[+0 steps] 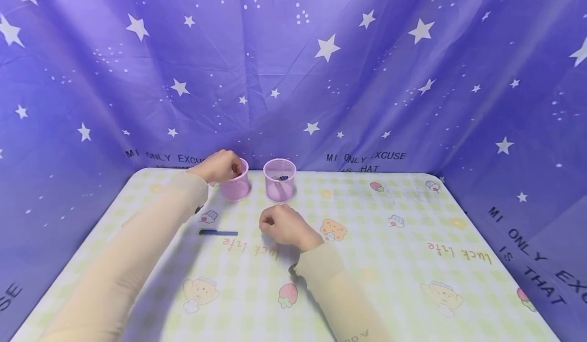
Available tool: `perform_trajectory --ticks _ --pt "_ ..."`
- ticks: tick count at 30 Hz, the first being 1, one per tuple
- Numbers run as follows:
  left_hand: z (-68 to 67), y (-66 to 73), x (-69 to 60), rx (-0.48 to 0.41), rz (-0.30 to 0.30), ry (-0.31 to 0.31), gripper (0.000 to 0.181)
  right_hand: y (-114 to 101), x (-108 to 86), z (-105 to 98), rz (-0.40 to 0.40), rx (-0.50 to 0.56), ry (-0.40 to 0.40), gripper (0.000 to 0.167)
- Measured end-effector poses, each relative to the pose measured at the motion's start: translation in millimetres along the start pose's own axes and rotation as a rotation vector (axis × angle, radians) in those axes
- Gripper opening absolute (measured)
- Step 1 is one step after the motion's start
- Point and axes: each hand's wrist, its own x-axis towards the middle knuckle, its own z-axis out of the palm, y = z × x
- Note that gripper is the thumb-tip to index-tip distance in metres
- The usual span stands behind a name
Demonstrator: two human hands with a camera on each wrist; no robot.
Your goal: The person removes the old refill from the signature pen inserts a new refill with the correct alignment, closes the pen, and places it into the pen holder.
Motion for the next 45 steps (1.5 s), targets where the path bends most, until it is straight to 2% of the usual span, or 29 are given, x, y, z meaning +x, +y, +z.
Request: perform_trajectory --ticks 7,16,24,30,33,38,45 --pt "-3.0 0.9 0.2 -0.019 -0.020 -0.046 0.017 -1 -0.1 0 0.008 0.010 -0.003 0.013" --pt "-3.7 -1.1 -1.9 -0.053 -0.028 -0.033 0.019 -1 0.7 0 0.008 0.018 -0.010 0.013" --pt "-7.2 4.2 -4.4 0.022 0.023 -0.029 0.016 -2 0.4 0 0.010 0.020 -0.018 0.013" --pt "-4.7 13.9 -6.4 0.143 -0.034 -0.070 0.047 -3 0.4 0 0.007 0.024 -0.022 0.013" --pt "-1.8 16.8 -6.0 0.164 -0.075 -0.090 0.059 -3 0.4 0 0.004 0.022 -0.021 0.013" --pt "2.8 15.2 -7.6 0.129 -0.120 -0.100 0.064 -3 0.6 0 0.003 0.024 -0.020 0.013" --pt "3.1 16.7 -11.0 0.106 -0.119 -0.091 0.063 -2 0.6 0 0.004 0.020 -0.017 0.013"
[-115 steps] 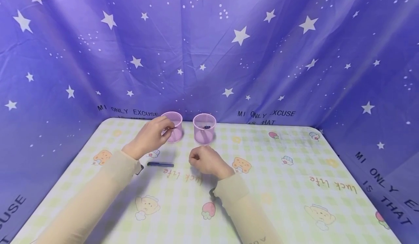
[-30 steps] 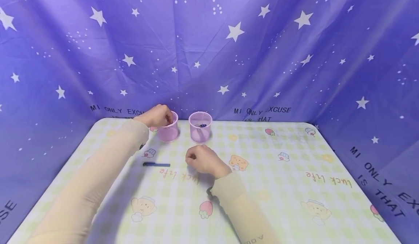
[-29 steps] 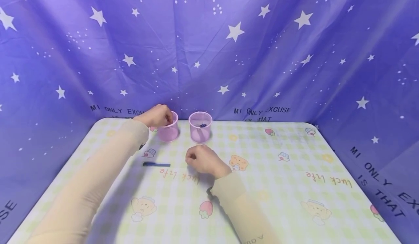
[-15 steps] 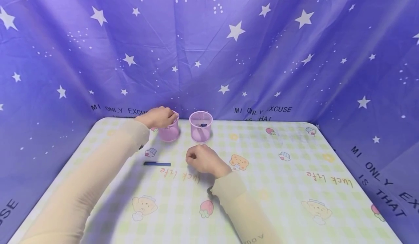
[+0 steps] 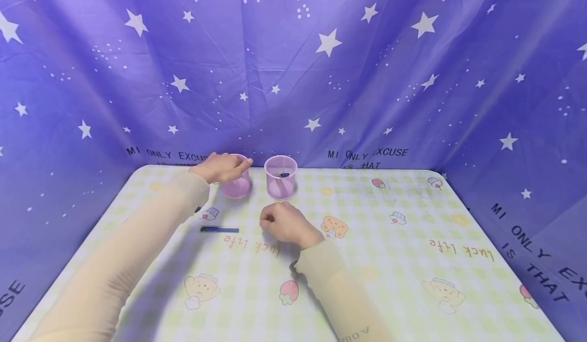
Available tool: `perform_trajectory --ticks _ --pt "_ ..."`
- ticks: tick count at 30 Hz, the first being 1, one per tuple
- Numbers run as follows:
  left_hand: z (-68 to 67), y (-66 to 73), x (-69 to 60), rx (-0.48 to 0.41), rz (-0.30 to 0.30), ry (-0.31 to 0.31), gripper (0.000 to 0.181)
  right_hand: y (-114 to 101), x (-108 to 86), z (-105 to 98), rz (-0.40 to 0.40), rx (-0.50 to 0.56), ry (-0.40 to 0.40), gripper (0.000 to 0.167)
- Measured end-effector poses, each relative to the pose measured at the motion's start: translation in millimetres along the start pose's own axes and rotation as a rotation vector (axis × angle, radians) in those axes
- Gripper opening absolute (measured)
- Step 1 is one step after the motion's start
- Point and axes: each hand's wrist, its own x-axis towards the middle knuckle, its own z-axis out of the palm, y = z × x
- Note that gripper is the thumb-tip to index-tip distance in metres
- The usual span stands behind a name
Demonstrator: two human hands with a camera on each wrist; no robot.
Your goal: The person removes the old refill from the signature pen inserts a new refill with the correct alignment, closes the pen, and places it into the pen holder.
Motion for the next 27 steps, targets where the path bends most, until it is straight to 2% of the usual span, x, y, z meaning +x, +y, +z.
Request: perform_trajectory --ticks 10,19,27 --pt "-4.4 0.7 -1.5 -0.083 -0.013 -0.064 0.067 -0.4 -0.8 -1.3 0.007 0.003 0.000 0.013" --pt "-3.0 3.4 -1.4 -0.075 -0.033 -0.035 0.059 -0.2 -0.3 -0.7 0.010 -0.008 0.005 0.013" --pt "-1.6 2.0 -0.3 -0.081 -0.037 -0.030 0.060 0.2 0.1 -0.4 0.009 -0.007 0.009 0.013"
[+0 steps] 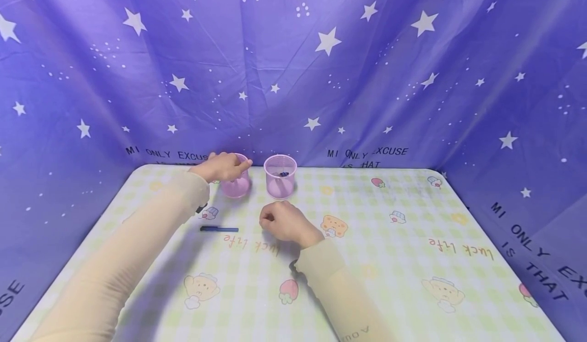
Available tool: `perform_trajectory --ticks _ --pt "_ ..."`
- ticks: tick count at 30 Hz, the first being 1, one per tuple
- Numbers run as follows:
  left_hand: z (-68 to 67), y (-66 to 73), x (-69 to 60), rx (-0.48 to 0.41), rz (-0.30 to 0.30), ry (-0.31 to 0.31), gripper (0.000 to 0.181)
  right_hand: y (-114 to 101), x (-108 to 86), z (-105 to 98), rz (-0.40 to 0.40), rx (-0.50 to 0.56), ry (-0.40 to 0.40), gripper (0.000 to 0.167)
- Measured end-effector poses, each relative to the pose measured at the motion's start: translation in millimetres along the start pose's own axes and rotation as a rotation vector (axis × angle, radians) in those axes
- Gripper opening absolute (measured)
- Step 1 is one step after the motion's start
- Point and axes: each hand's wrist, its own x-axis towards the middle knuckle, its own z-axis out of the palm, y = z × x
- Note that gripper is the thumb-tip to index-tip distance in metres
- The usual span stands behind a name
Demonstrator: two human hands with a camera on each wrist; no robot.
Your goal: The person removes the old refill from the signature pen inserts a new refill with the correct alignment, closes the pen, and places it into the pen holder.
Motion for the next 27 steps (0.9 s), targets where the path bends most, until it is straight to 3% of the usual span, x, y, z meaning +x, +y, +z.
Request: perform_trajectory --ticks 13,21,27 --pt "1.5 0.8 1.7 0.009 -0.009 0.021 0.063 0.2 0.2 -0.2 -0.004 -0.002 -0.003 0.012" --pt "5.0 -1.3 1.6 -0.022 0.044 0.013 0.064 -1.0 -0.1 -0.4 0.002 -0.006 -0.006 0.012" --pt "6.5 -5.1 2.9 0.026 0.111 0.081 0.057 -0.9 -0.2 -0.2 0.002 0.000 -0.010 0.012"
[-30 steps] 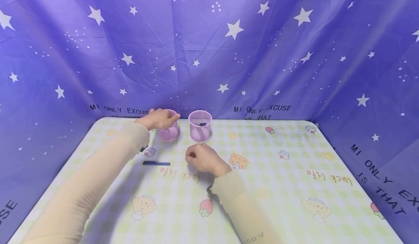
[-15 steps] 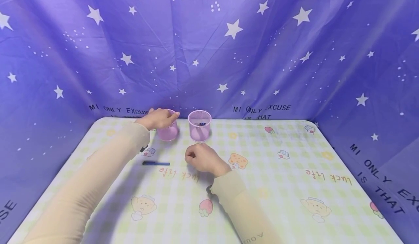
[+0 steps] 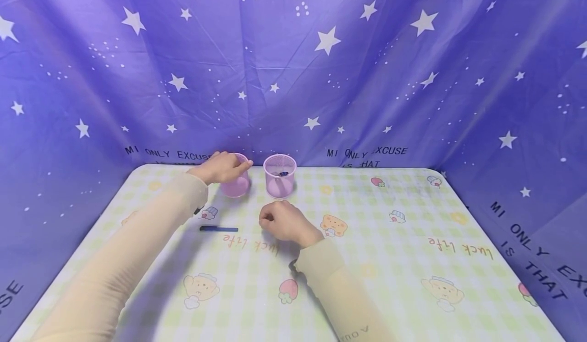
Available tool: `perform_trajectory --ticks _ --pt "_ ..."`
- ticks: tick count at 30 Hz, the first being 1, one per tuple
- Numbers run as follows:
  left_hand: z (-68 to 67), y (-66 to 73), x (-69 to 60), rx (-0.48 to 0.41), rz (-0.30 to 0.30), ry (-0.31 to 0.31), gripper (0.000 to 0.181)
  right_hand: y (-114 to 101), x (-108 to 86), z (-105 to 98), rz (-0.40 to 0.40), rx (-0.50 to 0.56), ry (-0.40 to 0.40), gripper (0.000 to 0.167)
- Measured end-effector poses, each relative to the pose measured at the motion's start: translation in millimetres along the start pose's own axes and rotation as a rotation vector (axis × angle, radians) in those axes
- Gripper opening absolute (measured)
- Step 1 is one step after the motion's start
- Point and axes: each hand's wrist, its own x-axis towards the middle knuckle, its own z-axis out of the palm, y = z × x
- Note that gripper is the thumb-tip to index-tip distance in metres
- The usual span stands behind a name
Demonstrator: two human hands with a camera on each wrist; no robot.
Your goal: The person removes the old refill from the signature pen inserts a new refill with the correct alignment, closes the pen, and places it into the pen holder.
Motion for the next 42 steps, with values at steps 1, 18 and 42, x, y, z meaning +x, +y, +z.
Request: perform_trajectory --ticks 1,18,42 --pt "0.4 -1.0 0.1 0.009 0.010 0.013 0.056 0 0.1 0 0.000 0.001 0.000 0.013" --pt "-7.7 -8.3 -1.7 -0.197 0.207 0.396 0.020 -1 0.2 1 0.008 -0.003 0.002 0.014" --pt "2.5 22.8 -22.9 -0.130 0.482 0.555 0.013 -2 -0.5 -1 0.006 -0.003 0.003 0.014"
